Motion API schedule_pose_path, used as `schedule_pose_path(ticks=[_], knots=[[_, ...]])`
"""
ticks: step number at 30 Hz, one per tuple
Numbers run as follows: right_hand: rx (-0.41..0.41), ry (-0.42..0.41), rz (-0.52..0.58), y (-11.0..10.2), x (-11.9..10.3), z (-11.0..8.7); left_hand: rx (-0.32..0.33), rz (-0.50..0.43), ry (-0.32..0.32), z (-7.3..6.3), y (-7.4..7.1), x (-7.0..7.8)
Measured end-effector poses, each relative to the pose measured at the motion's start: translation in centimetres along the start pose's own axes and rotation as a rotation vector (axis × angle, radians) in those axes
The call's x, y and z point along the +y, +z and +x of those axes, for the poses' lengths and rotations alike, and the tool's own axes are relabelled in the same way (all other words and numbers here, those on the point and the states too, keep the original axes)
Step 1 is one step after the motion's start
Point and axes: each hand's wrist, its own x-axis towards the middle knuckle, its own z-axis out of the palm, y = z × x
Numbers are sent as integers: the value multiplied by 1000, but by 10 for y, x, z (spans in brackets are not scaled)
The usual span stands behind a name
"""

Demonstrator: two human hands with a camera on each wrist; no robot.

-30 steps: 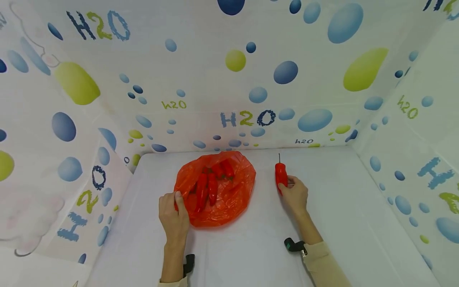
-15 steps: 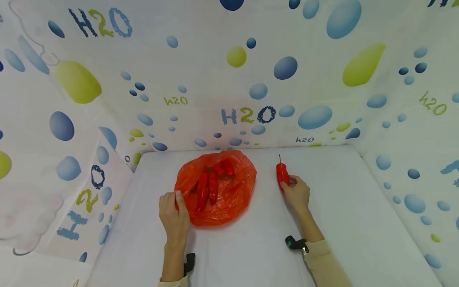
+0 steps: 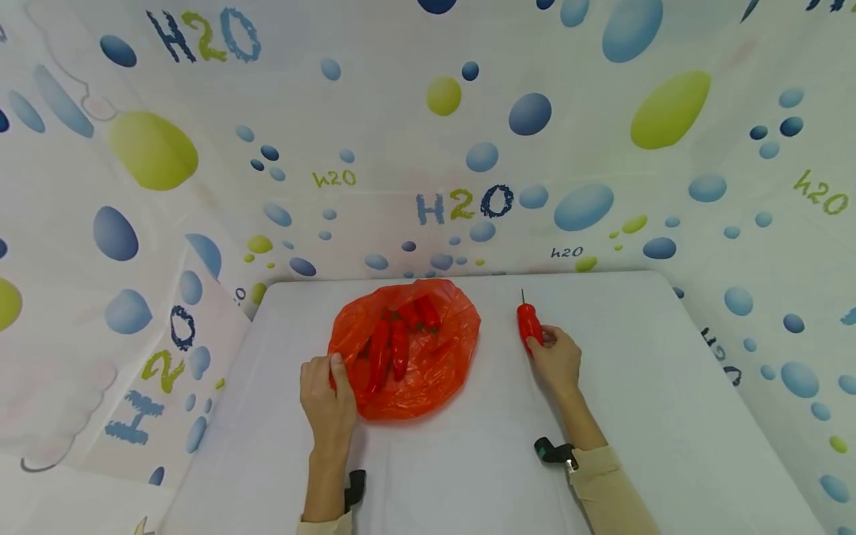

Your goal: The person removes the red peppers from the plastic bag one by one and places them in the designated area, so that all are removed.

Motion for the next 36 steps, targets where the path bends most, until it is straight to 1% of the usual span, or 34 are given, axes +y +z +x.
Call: schedule_pose_path(ticks=[7,11,17,23,27,29,36], knots=[[-3,24,-5,-1,2,-1,-6,2,-2,-1,-2,2],[-6,19,-9,-4,0,-4,-5,6,-3,-2,-3,3],[36,7,-20,-10,-10,-8,-12,6,-13,-2,-5,6],[65,-31,-24,-15,-20,-13,-17,13,-15,-2,-6,8],[75,-75,1,-13,-23,-12,-18,16,-18,-3,-7,8],[72,-84,15,-11,-26,-12,-17,17,-18,-3,-7,8],[57,-107,28,-6,-48,-19,-13,6,-15,-3,-6,8]])
